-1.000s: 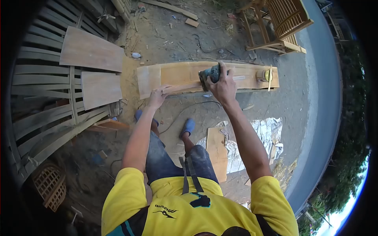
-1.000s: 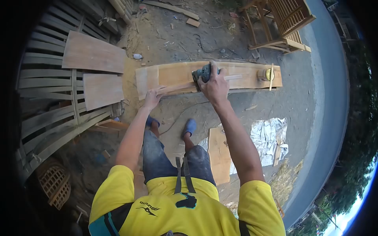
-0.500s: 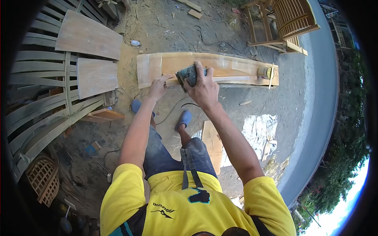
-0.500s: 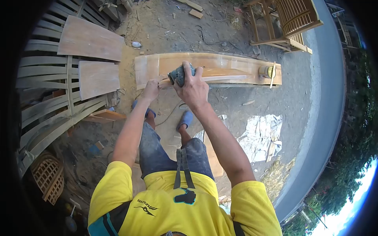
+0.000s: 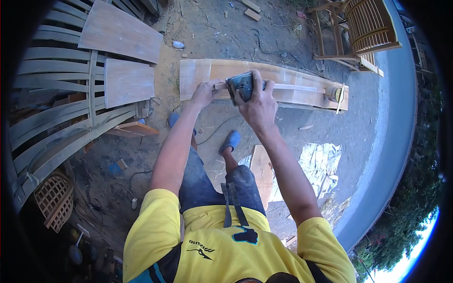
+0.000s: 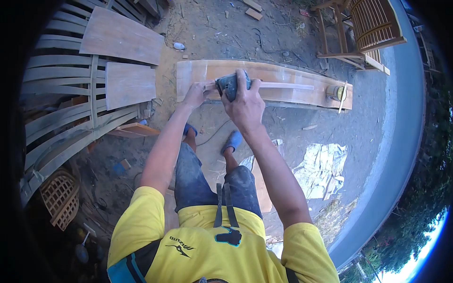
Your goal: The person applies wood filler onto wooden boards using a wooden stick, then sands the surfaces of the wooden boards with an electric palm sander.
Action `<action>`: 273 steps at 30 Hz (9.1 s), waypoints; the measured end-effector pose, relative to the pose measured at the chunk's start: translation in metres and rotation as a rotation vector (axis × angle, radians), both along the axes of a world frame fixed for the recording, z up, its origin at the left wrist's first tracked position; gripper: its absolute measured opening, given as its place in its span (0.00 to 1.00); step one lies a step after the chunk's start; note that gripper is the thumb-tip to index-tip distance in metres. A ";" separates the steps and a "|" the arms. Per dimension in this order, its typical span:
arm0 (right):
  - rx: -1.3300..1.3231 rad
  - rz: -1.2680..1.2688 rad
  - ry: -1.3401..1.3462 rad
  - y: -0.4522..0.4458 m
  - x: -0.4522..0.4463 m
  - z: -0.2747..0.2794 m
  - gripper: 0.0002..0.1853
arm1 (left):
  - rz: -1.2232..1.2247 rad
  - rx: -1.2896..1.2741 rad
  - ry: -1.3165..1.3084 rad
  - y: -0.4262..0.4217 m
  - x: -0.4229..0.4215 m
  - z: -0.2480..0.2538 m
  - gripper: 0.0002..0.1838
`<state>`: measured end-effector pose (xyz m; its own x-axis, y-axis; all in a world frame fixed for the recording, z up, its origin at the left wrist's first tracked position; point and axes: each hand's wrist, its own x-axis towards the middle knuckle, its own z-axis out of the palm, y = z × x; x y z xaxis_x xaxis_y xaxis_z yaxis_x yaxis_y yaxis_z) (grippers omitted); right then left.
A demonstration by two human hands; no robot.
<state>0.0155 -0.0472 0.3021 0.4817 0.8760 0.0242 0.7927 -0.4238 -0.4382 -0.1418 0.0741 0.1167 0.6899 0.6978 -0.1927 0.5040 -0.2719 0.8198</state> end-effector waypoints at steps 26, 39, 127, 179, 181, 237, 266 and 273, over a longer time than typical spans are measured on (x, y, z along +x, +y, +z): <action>-0.107 -0.294 -0.100 -0.049 0.169 -0.002 0.43 | -0.024 -0.090 0.032 0.007 0.006 0.015 0.15; 0.178 -0.253 -0.063 -0.042 0.111 -0.023 0.42 | -0.071 -0.012 0.057 0.025 0.001 0.003 0.17; -0.023 -0.063 0.113 -0.020 0.048 0.009 0.44 | -0.122 0.183 0.081 -0.002 0.003 0.013 0.13; 0.124 -0.725 -0.024 -0.295 0.267 -0.003 0.42 | 0.004 0.087 0.194 0.004 0.049 0.097 0.23; 0.111 -0.855 0.141 -0.348 0.231 -0.009 0.40 | -0.251 0.381 0.476 0.005 0.092 0.109 0.23; -0.031 0.247 -0.008 -0.014 0.018 0.233 0.47 | 0.136 0.361 -0.229 -0.046 0.051 0.182 0.18; -0.064 0.094 -0.087 0.004 0.065 0.229 0.47 | 0.151 0.116 -0.320 -0.049 0.052 0.189 0.17; -0.034 0.293 -0.004 -0.010 0.030 0.228 0.46 | 0.177 0.377 -0.151 -0.044 0.050 0.181 0.28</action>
<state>0.0457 -0.0575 0.5299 0.2084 0.9780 -0.0062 0.8851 -0.1912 -0.4244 -0.0922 0.0297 0.2973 0.5545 0.8099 0.1915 0.4517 -0.4861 0.7481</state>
